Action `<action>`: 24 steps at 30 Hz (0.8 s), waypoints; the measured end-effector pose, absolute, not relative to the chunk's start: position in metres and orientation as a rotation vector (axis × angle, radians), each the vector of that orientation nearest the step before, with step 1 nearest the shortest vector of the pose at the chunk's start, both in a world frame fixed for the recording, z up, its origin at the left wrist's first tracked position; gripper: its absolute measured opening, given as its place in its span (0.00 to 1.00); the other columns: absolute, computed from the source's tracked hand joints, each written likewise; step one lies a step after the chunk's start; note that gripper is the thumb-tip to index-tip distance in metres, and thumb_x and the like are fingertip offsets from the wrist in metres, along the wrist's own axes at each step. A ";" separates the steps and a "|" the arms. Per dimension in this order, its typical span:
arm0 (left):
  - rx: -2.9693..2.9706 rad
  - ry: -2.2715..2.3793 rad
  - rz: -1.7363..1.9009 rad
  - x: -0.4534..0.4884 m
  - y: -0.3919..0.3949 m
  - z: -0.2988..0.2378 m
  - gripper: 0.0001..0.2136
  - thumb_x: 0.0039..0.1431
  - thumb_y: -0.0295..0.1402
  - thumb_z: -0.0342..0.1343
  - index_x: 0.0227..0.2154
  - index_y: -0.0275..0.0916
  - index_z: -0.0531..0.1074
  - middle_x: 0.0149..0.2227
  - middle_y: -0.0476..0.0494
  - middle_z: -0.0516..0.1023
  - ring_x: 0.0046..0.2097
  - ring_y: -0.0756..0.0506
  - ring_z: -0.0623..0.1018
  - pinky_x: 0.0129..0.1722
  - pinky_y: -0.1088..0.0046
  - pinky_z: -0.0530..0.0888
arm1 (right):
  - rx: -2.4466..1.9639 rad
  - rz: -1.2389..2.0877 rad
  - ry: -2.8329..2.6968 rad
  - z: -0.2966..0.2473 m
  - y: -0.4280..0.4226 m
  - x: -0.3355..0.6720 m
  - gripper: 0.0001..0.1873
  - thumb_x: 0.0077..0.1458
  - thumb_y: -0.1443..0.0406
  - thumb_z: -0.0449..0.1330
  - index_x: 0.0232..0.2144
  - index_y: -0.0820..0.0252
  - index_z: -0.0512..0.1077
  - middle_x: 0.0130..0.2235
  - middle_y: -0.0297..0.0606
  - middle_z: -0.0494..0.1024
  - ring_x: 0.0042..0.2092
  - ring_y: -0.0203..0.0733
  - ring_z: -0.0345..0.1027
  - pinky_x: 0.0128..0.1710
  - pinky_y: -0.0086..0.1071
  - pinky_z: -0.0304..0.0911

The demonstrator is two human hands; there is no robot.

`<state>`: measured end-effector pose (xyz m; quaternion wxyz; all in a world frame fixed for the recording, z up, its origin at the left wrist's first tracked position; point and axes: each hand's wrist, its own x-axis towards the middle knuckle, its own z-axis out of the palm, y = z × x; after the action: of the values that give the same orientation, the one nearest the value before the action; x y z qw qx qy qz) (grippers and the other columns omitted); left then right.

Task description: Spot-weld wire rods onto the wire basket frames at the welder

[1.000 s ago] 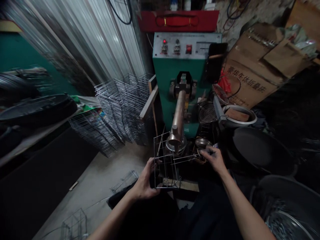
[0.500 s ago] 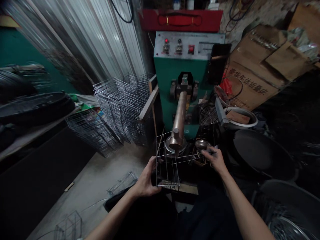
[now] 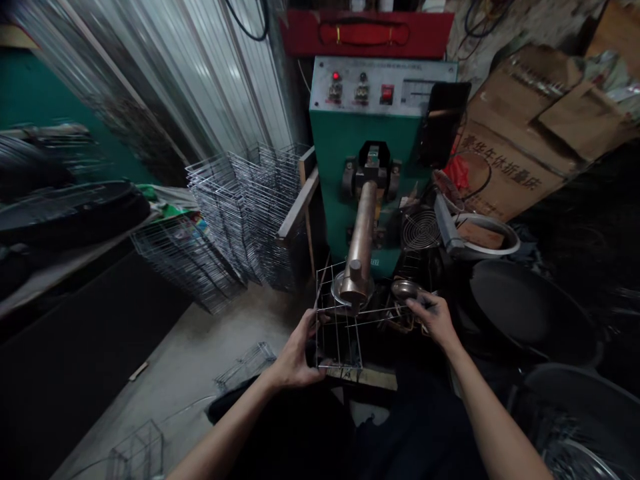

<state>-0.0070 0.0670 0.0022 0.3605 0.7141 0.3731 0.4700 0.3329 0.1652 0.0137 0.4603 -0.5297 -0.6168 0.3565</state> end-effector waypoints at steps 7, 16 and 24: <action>1.849 1.005 1.173 -0.007 0.069 -0.001 0.42 0.46 0.29 0.64 0.65 0.41 0.54 0.56 0.36 0.66 0.60 0.34 0.72 0.65 0.48 0.71 | -1.308 0.832 -1.547 0.021 0.161 0.329 0.30 0.50 0.43 0.67 0.17 0.57 0.62 0.21 0.29 0.60 0.26 0.35 0.53 0.27 0.31 0.50; 1.862 1.188 1.039 -0.019 0.074 -0.017 0.44 0.49 0.40 0.70 0.65 0.40 0.53 0.59 0.34 0.68 0.60 0.31 0.74 0.63 0.40 0.71 | -1.703 0.381 -1.543 0.010 0.089 0.456 0.22 0.63 0.48 0.58 0.43 0.59 0.77 0.45 0.44 0.82 0.47 0.48 0.74 0.49 0.38 0.66; 1.745 1.318 1.029 -0.007 0.074 -0.023 0.48 0.41 0.44 0.75 0.62 0.48 0.53 0.56 0.41 0.71 0.51 0.33 0.81 0.50 0.44 0.81 | -2.850 0.507 -1.205 -0.070 -0.104 0.553 0.16 0.58 0.60 0.66 0.46 0.63 0.79 0.45 0.55 0.83 0.51 0.57 0.77 0.50 0.42 0.68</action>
<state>-0.0073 0.0739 -0.0227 0.3545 0.6753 0.5097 0.3982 0.5533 -0.1045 -0.0704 0.0028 -0.9089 -0.3843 0.1618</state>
